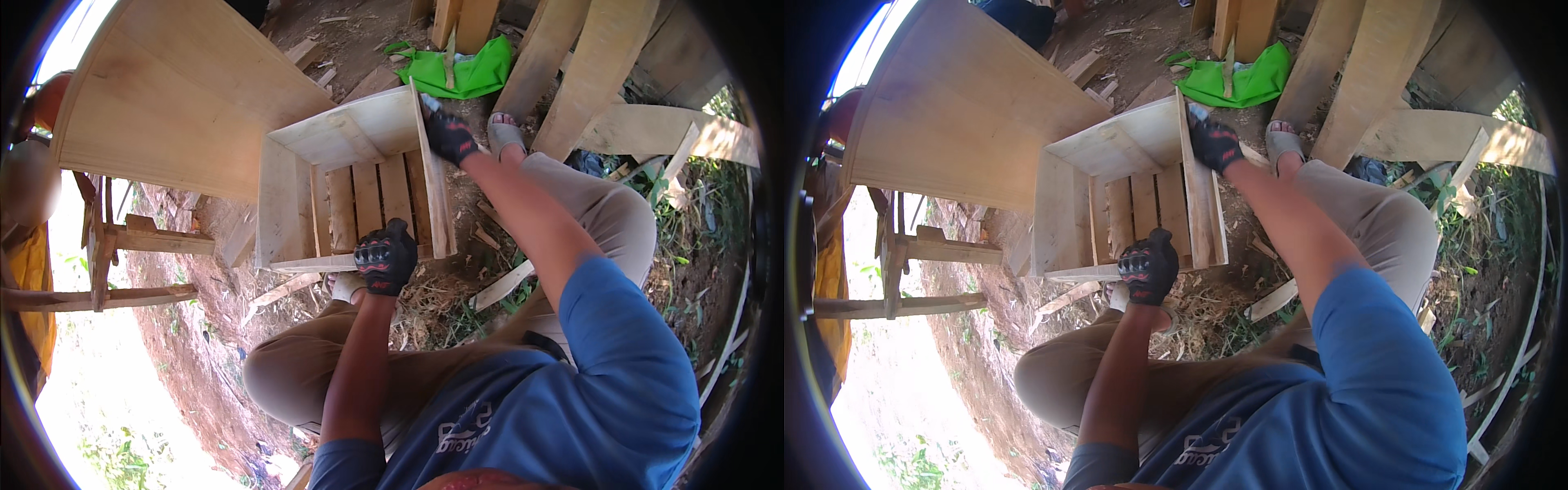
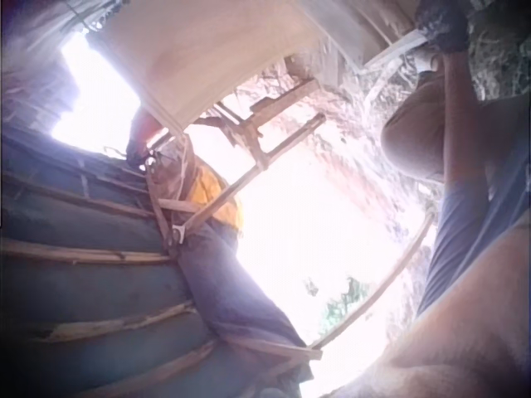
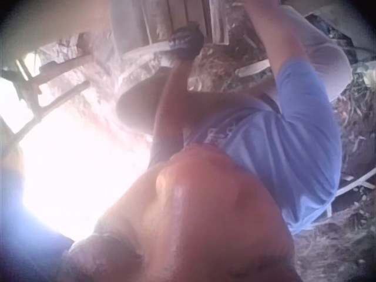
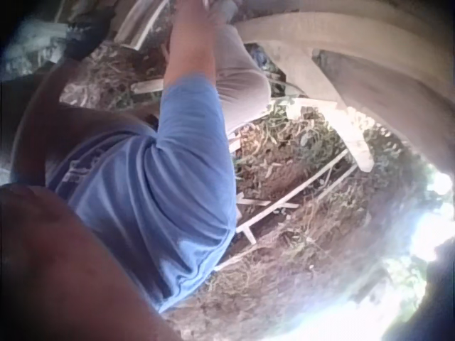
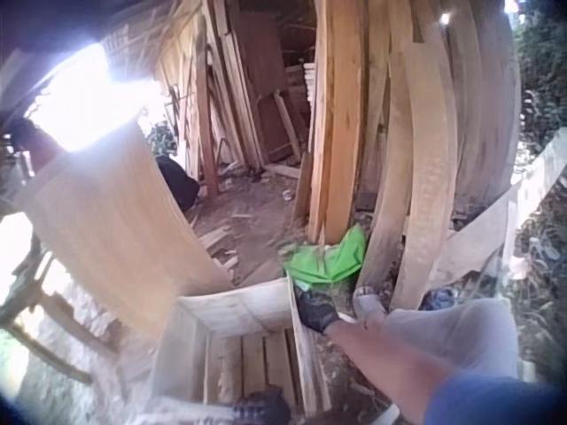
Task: The person polishes the internal and external surfaces of a wooden crate by hand using a piece of sandpaper.
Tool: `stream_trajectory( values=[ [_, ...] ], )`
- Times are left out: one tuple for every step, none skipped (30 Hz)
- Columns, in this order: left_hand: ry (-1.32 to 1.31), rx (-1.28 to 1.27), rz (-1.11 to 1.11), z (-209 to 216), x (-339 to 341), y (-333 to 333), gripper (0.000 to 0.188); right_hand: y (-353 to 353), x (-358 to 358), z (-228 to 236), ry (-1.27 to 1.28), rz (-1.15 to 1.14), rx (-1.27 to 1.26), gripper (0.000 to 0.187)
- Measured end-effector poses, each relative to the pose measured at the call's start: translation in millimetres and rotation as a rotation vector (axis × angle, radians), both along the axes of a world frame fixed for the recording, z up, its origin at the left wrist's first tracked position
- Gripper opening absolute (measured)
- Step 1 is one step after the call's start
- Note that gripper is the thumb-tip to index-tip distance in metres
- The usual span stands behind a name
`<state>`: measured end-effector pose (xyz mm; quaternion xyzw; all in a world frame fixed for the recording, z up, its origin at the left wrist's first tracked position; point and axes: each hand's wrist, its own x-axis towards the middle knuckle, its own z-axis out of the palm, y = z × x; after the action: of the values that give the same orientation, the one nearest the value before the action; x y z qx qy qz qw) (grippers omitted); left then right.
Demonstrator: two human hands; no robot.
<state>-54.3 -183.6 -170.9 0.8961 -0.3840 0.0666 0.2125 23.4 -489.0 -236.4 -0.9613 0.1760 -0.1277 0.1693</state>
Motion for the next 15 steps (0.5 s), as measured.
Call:
stream_trajectory(
  values=[
    [0.008, 0.027, 0.013, 1, 0, -1, 0.009, 16, -28, -1, 0.013, 0.029, 0.028, 0.054],
    [0.017, 0.050, 0.010, 4, 0, -8, 0.009, 27, -57, -13, 0.059, 0.015, 0.030, 0.053],
    [0.031, 0.082, 0.030, 2, 0, -5, 0.009, 54, -87, -5, 0.026, 0.056, -0.004, 0.053],
    [0.016, 0.040, 0.029, 0, -2, -3, 0.009, 77, -121, -5, 0.049, 0.100, -0.008, 0.054],
    [0.000, 0.000, 0.040, -4, -1, 2, 0.009, 98, -152, -6, 0.072, 0.155, -0.009, 0.056],
    [-0.015, -0.037, 0.048, -8, -2, 4, 0.008, 114, -176, -8, 0.095, 0.208, -0.008, 0.058],
    [-0.027, -0.046, 0.030, -10, -3, 2, 0.009, 124, -191, -9, 0.071, 0.158, 0.007, 0.055],
    [-0.044, -0.051, 0.023, -10, -3, 1, 0.009, 134, -200, -10, 0.041, 0.119, 0.025, 0.052],
    [-0.068, -0.052, 0.012, -7, -1, 2, 0.009, 139, -201, -9, 0.004, 0.078, 0.047, 0.049],
    [-0.061, -0.054, 0.013, -6, -1, 1, 0.009, 135, -197, -9, 0.029, 0.090, -0.007, 0.049],
    [-0.053, -0.056, 0.016, -5, -4, 1, 0.009, 127, -190, -9, 0.054, 0.105, -0.062, 0.048],
    [-0.044, -0.057, 0.016, -4, -4, 2, 0.009, 121, -179, -9, 0.079, 0.116, -0.115, 0.048],
    [-0.049, -0.068, 0.009, -5, -6, 1, 0.009, 108, -164, -11, 0.053, 0.118, -0.040, 0.048],
    [-0.057, -0.082, 0.002, -4, -6, 0, 0.010, 87, -141, -14, 0.023, 0.119, 0.033, 0.047],
    [-0.068, -0.096, -0.010, -3, -4, -2, 0.010, 69, -120, -15, -0.010, 0.117, 0.106, 0.047]
  ],
)
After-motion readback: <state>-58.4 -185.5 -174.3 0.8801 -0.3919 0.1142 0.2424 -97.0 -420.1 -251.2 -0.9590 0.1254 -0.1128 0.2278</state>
